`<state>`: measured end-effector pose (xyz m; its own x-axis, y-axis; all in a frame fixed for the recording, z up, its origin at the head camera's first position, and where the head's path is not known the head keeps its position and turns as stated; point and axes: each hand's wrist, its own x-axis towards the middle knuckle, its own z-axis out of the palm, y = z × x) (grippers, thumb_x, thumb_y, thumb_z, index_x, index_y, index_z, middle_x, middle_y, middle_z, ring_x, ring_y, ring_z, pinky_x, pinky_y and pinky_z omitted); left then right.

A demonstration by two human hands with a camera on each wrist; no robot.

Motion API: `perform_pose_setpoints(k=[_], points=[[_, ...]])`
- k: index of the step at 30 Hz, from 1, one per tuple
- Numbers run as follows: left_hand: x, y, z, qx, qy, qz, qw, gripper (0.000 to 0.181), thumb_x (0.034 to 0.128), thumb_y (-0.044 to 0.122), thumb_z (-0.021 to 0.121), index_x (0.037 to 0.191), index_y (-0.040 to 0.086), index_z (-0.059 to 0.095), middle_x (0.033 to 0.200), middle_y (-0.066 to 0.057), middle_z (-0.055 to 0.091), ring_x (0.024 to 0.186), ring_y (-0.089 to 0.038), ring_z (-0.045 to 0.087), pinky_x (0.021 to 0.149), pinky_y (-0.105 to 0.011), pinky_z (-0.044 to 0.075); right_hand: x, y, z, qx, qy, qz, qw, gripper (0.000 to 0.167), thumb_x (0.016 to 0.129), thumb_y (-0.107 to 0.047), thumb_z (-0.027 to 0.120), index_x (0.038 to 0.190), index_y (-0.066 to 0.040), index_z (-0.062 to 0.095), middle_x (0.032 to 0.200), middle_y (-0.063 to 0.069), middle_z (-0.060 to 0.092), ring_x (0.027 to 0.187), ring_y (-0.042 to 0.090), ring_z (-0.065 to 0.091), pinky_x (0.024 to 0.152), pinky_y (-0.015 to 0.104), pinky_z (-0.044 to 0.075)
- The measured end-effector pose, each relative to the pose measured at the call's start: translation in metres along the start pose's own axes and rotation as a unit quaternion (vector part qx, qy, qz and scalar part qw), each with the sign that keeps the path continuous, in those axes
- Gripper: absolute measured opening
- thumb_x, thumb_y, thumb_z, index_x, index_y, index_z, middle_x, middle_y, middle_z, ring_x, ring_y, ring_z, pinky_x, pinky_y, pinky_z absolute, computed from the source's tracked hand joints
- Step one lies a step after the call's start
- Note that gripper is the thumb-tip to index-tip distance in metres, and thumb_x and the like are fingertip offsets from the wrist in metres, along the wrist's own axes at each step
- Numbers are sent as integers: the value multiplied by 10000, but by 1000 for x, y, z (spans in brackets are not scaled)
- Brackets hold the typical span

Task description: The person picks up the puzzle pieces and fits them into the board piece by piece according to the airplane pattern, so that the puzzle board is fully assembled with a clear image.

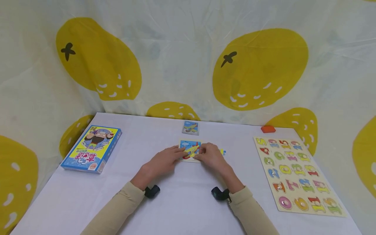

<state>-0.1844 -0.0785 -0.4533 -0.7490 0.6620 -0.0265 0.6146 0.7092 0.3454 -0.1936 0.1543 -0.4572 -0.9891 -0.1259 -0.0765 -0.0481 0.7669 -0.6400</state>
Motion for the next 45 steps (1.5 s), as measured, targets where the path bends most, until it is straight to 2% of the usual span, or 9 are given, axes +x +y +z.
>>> perform_pose_setpoints(k=[2,5,10,14,20,25,33,37,45], points=[[-1,-1,1,81,-34,61,9999,466,1009,45,498,1438,220,546,1531,-54,484,1450,-335,401,1166,-494,377,1,2,-7,147,-126,11,9998,151,835,-194,785,783,-112,670,770,39,580,742,181,516,619,269,408],[-1,-3,3,289,-104,96,9995,535,996,14,469,1460,275,516,1552,-48,455,1460,-327,384,1173,-480,370,3,8,-20,189,-77,48,9998,60,848,-117,720,892,-88,691,803,57,599,772,194,528,640,275,424],[0,-3,4,383,-79,97,9992,546,990,20,473,1456,300,519,1554,-36,452,1467,-309,377,1178,-463,367,6,26,-42,-27,299,66,9995,228,843,-27,623,1054,-47,708,940,123,644,855,250,573,696,315,483],[0,-4,4,345,-98,55,9993,522,1000,37,485,1449,301,528,1549,-30,458,1470,-299,374,1182,-459,364,7,39,-54,-446,362,80,9983,328,826,17,610,1135,-23,712,1075,161,664,950,297,597,789,392,525],[-1,1,0,251,-80,-16,9997,472,1019,81,505,1437,300,543,1544,-30,464,1465,-283,385,1174,-450,380,6,48,-65,-1083,-201,214,9937,298,832,-1,692,1125,-46,718,1104,158,618,1008,305,557,896,449,530],[-1,2,-2,176,-2,-21,9998,436,1023,110,523,1420,287,565,1528,-43,480,1449,-277,411,1153,-452,407,4,46,-67,-1146,-542,225,9917,265,829,4,722,1087,-54,706,1036,141,618,951,277,541,836,404,519],[-2,1,2,136,99,33,9999,404,1028,136,530,1404,273,585,1503,-62,501,1426,-291,441,1143,-460,417,3,52,-65,-731,-577,557,9941,261,855,-38,722,1107,-35,650,988,131,620,893,255,549,734,313,498],[-2,1,2,122,113,15,9999,395,1031,158,530,1404,275,584,1506,-60,499,1428,-292,438,1142,-465,417,2,54,-66,-529,-554,729,9944,224,854,-58,736,1057,-32,645,953,115,595,884,248,539,705,288,467],[-2,2,2,130,224,85,9996,387,1019,139,551,1387,248,604,1490,-75,516,1407,-299,463,1120,-469,438,3,57,-67,-399,-556,617,9957,233,806,-25,757,990,-42,615,907,101,571,856,243,528,676,293,442]])
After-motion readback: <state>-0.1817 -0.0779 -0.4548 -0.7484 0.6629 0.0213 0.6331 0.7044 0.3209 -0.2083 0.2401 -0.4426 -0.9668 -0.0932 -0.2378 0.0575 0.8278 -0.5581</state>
